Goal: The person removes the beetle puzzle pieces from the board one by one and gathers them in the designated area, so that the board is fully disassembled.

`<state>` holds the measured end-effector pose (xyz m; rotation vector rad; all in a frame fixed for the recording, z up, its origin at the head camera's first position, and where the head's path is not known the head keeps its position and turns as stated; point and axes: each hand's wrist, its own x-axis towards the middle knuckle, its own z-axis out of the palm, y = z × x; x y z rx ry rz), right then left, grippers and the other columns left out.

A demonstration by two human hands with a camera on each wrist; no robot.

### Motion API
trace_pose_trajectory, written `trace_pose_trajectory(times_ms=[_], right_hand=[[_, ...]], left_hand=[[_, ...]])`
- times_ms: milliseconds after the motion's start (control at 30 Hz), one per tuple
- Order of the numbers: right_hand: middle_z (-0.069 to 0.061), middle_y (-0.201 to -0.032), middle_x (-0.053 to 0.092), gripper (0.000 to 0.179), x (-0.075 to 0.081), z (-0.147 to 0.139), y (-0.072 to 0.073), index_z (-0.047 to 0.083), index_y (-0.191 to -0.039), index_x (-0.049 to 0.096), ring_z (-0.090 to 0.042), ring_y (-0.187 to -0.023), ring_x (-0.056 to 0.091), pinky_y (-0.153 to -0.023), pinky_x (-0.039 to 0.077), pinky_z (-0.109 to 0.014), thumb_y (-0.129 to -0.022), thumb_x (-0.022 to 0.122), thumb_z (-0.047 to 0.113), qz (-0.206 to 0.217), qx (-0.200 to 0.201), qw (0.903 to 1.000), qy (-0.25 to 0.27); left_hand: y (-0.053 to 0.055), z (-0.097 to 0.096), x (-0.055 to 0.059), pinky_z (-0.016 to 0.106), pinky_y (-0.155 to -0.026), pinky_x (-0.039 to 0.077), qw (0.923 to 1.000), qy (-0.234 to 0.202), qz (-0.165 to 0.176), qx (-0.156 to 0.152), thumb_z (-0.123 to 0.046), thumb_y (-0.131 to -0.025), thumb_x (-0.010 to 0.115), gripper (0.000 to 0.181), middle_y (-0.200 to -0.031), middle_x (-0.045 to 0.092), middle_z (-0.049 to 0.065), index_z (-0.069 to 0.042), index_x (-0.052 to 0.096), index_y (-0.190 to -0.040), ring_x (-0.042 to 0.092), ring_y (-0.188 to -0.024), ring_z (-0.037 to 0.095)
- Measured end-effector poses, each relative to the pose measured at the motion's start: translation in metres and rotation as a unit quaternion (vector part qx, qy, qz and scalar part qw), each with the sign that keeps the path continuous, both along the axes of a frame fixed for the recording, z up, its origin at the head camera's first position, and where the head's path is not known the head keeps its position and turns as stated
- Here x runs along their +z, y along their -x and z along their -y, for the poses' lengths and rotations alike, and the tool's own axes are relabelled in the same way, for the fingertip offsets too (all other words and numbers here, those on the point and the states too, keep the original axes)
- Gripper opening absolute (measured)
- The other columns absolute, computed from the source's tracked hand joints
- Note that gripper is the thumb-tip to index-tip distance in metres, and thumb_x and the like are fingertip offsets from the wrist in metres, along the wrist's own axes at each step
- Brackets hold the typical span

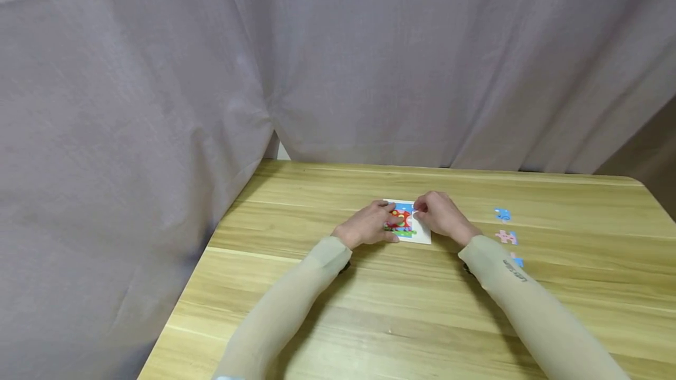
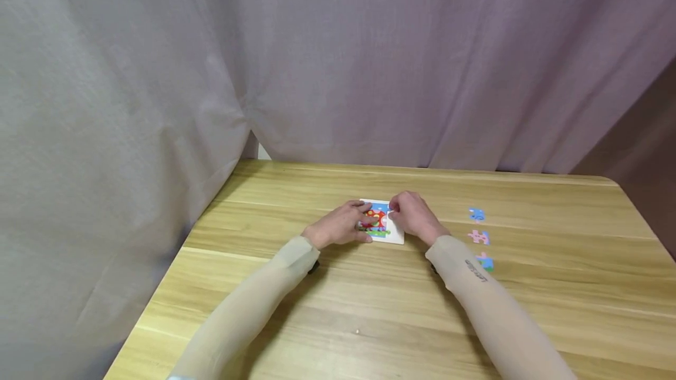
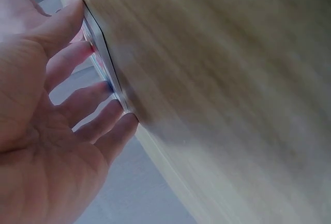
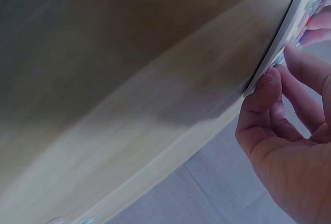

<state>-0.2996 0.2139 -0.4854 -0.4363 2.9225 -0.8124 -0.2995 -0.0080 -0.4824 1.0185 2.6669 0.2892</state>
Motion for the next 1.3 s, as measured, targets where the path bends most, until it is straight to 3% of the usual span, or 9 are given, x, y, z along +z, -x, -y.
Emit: trace_pose_trajectory(times_ms=[233,500,900,1300], right_hand=[[-0.018,-0.096,0.073,0.016,-0.0011,0.0022,0.0051,-0.010,-0.109,0.074,-0.027,-0.087,0.064,-0.080,0.056,-0.041,-0.100,0.069,0.002,0.017,-0.030,0.9994,-0.004],[-0.015,-0.093,0.070,0.012,-0.0002,0.0030,0.0055,-0.006,-0.108,0.069,-0.025,-0.085,0.062,-0.080,0.054,-0.039,-0.099,0.067,0.000,0.028,-0.045,0.9986,0.009],[-0.017,-0.090,0.073,0.006,-0.0043,0.0033,0.0052,-0.005,-0.099,0.075,-0.025,-0.084,0.064,-0.076,0.050,-0.031,-0.095,0.070,-0.005,-0.009,-0.051,0.9978,0.041],[-0.019,-0.091,0.076,0.006,-0.0054,-0.0001,0.0023,-0.006,-0.100,0.076,-0.026,-0.084,0.067,-0.076,0.051,-0.030,-0.096,0.073,-0.002,-0.021,-0.054,0.9969,0.054]], left_hand=[[-0.0004,-0.0019,0.0020,0.041,-0.137,0.035,1.0000,0.005,-0.006,-0.006,-0.043,-0.104,0.073,0.058,-0.179,0.034,0.011,-0.026,0.059,-0.157,0.034,-0.167,0.031],[0.0004,-0.0037,0.0024,0.043,-0.138,0.034,1.0000,0.003,-0.005,-0.005,-0.042,-0.103,0.074,0.058,-0.179,0.034,0.011,-0.026,0.059,-0.157,0.034,-0.167,0.032],[0.0003,-0.0048,0.0007,0.043,-0.138,0.034,0.9999,-0.001,0.008,0.012,-0.042,-0.101,0.077,0.057,-0.180,0.034,0.008,-0.026,0.063,-0.155,0.033,-0.168,0.032],[-0.0011,-0.0003,0.0004,0.045,-0.136,0.037,0.9998,0.008,0.007,0.017,-0.043,-0.103,0.074,0.061,-0.181,0.031,0.008,-0.028,0.057,-0.159,0.033,-0.168,0.031]])
